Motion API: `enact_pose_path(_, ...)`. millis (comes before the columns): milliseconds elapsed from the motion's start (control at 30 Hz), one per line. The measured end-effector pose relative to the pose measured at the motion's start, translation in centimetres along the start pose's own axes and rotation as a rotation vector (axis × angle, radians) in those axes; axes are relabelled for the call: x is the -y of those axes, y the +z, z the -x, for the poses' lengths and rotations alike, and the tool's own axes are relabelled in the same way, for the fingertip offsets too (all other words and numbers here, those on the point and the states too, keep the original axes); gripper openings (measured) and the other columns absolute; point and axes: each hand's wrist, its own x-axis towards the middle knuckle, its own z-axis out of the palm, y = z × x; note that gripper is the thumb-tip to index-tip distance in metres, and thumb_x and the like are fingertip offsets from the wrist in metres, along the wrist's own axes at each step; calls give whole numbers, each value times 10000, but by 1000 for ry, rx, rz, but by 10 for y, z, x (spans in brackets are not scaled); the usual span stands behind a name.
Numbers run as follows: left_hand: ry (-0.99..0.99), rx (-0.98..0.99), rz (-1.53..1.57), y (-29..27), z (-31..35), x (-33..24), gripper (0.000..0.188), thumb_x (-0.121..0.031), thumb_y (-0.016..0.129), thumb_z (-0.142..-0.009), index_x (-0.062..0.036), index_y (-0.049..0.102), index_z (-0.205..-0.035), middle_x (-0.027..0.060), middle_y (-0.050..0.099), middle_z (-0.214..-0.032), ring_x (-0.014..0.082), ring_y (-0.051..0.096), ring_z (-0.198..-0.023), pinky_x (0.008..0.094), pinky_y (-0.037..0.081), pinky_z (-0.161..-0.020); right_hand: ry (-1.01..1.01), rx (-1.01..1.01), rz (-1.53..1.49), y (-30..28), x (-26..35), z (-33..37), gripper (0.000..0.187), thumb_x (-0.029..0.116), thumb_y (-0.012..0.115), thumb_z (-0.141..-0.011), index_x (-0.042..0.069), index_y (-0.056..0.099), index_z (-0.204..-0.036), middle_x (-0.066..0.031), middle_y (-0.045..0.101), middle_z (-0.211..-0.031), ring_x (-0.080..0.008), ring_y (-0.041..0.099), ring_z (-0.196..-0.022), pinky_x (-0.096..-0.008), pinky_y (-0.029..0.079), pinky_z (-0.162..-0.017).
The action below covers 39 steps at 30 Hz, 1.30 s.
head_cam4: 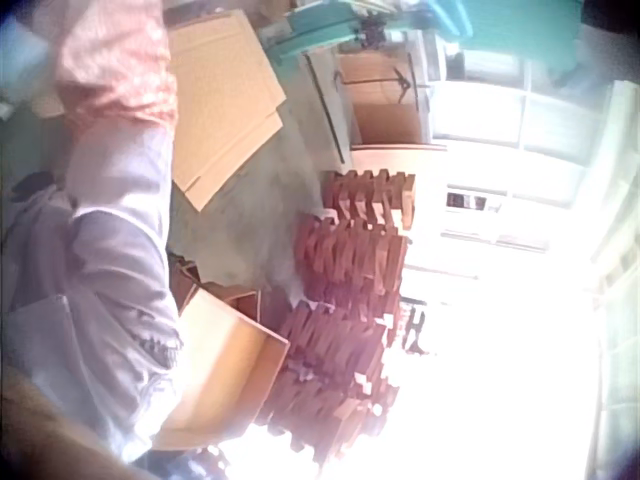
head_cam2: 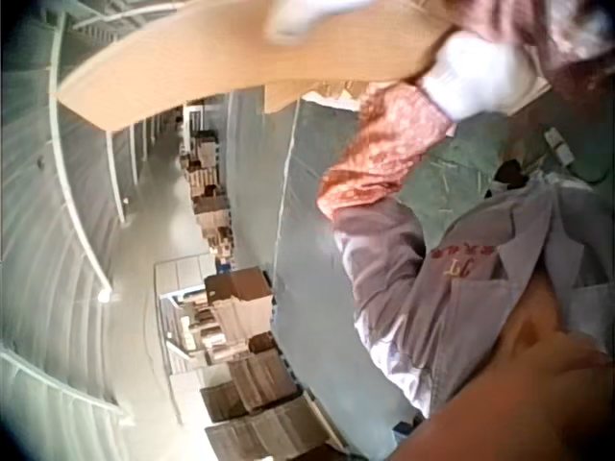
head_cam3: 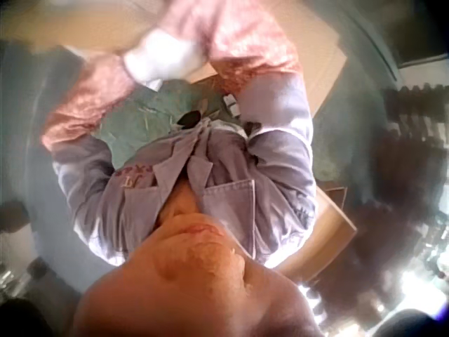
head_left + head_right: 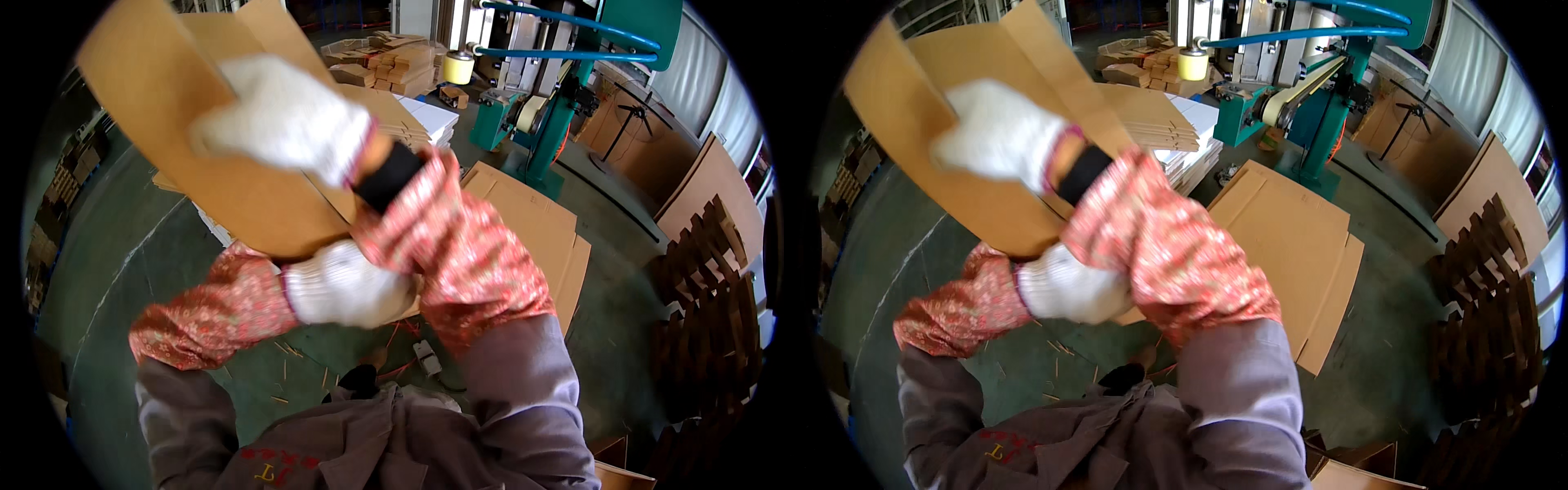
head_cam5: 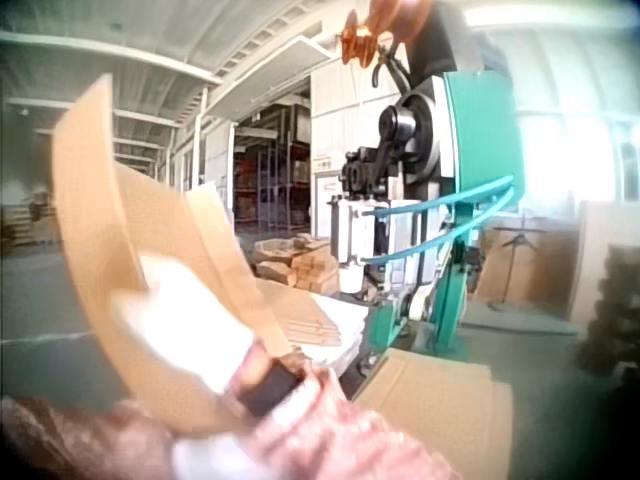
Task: The person repeatedly picks up flat cardboard sheets, folds them into boxes, and places them under a stationary tape dispenser to seal the seams. They then move the finished boxes to a stack on the floor. The process is continuous throughout the video.
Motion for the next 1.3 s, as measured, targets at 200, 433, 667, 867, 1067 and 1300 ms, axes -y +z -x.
enact_pose_path(200,-725,-338,-134,-91,74,34,1021,-384,924,-731,47,398,-1492,185,533,-1457,337,567,-1288,464,436,-1118,188,64,583,-23,-94,205,429,313,761,-900,65,690,-1243,-186,725,-931,-372,725,-829,-469,586,-712)
enact_pose_path(433,-567,287,403,25,-2,65,526,-497,791,-841,-41,649,-621,170,568,-552,391,620,-561,495,471,-566,611,-204,639,-56,-117,320,482,364,801,-873,104,714,-1269,-162,749,-1019,-352,728,-979,-428,582,-848)
enact_pose_path(667,-29,407,815,127,-106,100,449,-416,714,-942,-51,660,-1198,178,643,-894,339,637,-789,446,501,-727,993,-949,156,-60,-80,350,329,296,858,-866,3,708,-873,5,621,-736,-90,525,-676,-297,450,-590)
enact_pose_path(867,-960,447,256,268,-108,347,744,-503,791,-837,17,632,-1345,282,611,-1340,378,641,-1230,471,513,-1053,1151,-1019,180,-78,-63,366,253,193,821,-869,-19,691,-824,40,561,-706,-67,473,-661,-306,412,-572)
enact_pose_path(1067,-284,641,119,307,-156,338,469,-448,656,-930,-93,736,-1225,194,741,-1134,382,703,-1001,502,552,-879,1369,-1078,367,-54,-62,366,302,211,832,-814,-25,644,-807,-30,497,-691,-100,477,-675,-343,416,-599)
enact_pose_path(1300,579,1180,840,344,-130,287,1034,-556,795,-796,-2,420,-1584,273,505,-1534,391,463,-1441,465,331,-1245,1372,-1181,513,-23,-72,353,317,240,836,-793,-31,716,-906,-150,620,-734,-243,623,-699,-384,506,-672)
